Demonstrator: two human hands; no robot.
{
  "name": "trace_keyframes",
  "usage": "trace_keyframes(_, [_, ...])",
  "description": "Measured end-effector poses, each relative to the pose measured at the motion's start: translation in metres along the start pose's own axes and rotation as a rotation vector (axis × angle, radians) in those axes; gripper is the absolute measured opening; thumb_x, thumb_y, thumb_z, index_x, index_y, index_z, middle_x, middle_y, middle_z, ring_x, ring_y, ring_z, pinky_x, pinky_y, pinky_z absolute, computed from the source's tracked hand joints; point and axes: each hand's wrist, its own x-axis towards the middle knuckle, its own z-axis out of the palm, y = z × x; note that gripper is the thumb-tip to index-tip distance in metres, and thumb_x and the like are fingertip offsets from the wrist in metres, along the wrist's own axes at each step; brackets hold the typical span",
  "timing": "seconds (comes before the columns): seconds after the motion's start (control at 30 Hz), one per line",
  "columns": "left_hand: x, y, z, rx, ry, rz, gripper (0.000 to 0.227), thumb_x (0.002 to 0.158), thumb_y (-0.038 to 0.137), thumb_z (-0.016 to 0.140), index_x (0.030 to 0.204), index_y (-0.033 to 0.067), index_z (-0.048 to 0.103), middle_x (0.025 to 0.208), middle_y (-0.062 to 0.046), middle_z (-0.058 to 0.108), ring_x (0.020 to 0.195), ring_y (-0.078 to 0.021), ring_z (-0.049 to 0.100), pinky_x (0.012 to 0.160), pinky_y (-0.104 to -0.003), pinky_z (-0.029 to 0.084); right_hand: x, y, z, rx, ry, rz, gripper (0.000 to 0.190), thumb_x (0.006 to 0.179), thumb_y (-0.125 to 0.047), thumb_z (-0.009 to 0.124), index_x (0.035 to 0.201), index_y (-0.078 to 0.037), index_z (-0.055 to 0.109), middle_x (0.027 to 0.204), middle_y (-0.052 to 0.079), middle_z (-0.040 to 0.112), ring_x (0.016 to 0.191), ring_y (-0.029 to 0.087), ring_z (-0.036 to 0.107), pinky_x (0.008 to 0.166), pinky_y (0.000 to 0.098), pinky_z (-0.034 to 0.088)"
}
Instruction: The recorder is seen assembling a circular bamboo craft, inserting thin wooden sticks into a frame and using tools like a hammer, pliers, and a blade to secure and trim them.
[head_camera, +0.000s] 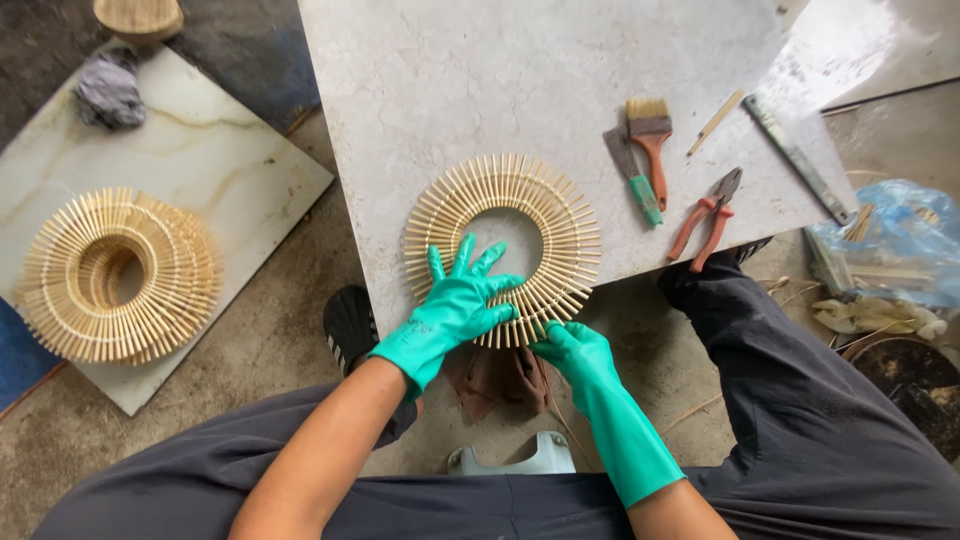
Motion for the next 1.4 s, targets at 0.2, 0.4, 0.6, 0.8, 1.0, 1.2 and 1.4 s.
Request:
trace_keyframes(0.2, [-0.014, 0.008, 0.003, 0.059, 0.163, 0.017, 0.051, 0.086, 0.05, 0.07, 0.129, 0.0229, 0.067, 0.162, -0.012, 0.034, 0.156, -0.0442, 0.003, 0.112, -0.079, -0.014, -0.093, -0.131, -0.023, -0.745, 0.084, -0.442, 0.029, 0.096, -0.022, 0.065, 0.119, -0.006, 0.074, 0.105, 0.008, 0.079, 0.096, 0.02, 0.075, 0.087, 0.0349, 0.058])
trace_keyframes(0.4, [-0.018, 0.022, 0.004, 0.128, 0.259, -0.021, 0.052, 0.084, 0.05, 0.071, 0.118, 0.0108, 0.069, 0.154, -0.02, 0.041, 0.154, -0.0491, 0.003, 0.111, -0.081, -0.01, -0.211, -0.306, -0.022, -1.115, 0.371, -0.586, 0.032, 0.095, -0.028, 0.066, 0.125, -0.019, 0.075, 0.118, 0.003, 0.076, 0.105, 0.018, 0.071, 0.093, 0.0365, 0.057])
trace_keyframes(0.6, [-0.007, 0.036, 0.002, 0.153, 0.178, -0.077, 0.052, 0.086, 0.049, 0.07, 0.114, 0.0056, 0.068, 0.156, -0.022, 0.037, 0.153, -0.0501, 0.0, 0.11, -0.082, -0.009, -0.153, -0.37, -0.006, -1.395, 0.39, -0.422, 0.036, 0.098, -0.037, 0.064, 0.131, -0.025, 0.072, 0.127, 0.003, 0.071, 0.109, 0.023, 0.069, 0.097, 0.0422, 0.054])
trace_keyframes(0.8, [-0.007, -0.002, -0.056, 0.188, 0.075, -0.061, 0.054, 0.089, 0.047, 0.068, 0.127, 0.0091, 0.061, 0.163, -0.021, 0.03, 0.156, -0.0494, 0.002, 0.116, -0.076, -0.005, 0.027, -0.322, 0.014, -1.601, 0.098, -0.217, 0.041, 0.098, -0.042, 0.068, 0.127, -0.013, 0.066, 0.111, 0.012, 0.074, 0.087, 0.037, 0.077, 0.079, 0.0484, 0.063])
trace_keyframes(1.0, [0.013, -0.053, -0.156, 0.404, 0.034, -0.17, 0.085, 0.087, 0.052, 0.068, 0.156, 0.0135, 0.035, 0.167, -0.019, 0.02, 0.151, -0.048, 0.002, 0.117, -0.07, 0.002, 0.131, -0.283, 0.039, -2.073, 0.09, -0.254, 0.046, 0.088, -0.047, 0.076, 0.107, -0.005, 0.076, 0.102, 0.015, 0.077, 0.096, 0.034, 0.075, 0.079, 0.0485, 0.06])
trace_keyframes(1.2, [0.053, -0.054, -0.14, 0.233, 0.023, -0.125, 0.1, 0.08, 0.058, 0.074, 0.158, 0.0165, 0.027, 0.165, -0.02, 0.017, 0.152, -0.0472, 0.004, 0.119, -0.069, 0.005, 0.146, -0.257, 0.018, -2.106, 0.096, -0.284, 0.03, 0.089, -0.028, 0.068, 0.11, -0.008, 0.074, 0.099, 0.016, 0.076, 0.092, 0.035, 0.074, 0.078, 0.0495, 0.06])
trace_keyframes(1.4, [0.12, -0.056, -0.126, 0.178, -0.047, 0.051, 0.114, 0.073, 0.056, 0.082, 0.16, 0.0183, 0.019, 0.163, -0.021, 0.017, 0.148, -0.0493, 0.009, 0.114, -0.07, 0.009, 0.125, -0.279, 0.014, -2.027, 0.193, -0.406, 0.025, 0.09, -0.011, 0.06, 0.113, -0.009, 0.072, 0.095, 0.018, 0.074, 0.086, 0.037, 0.072, 0.077, 0.0502, 0.058])
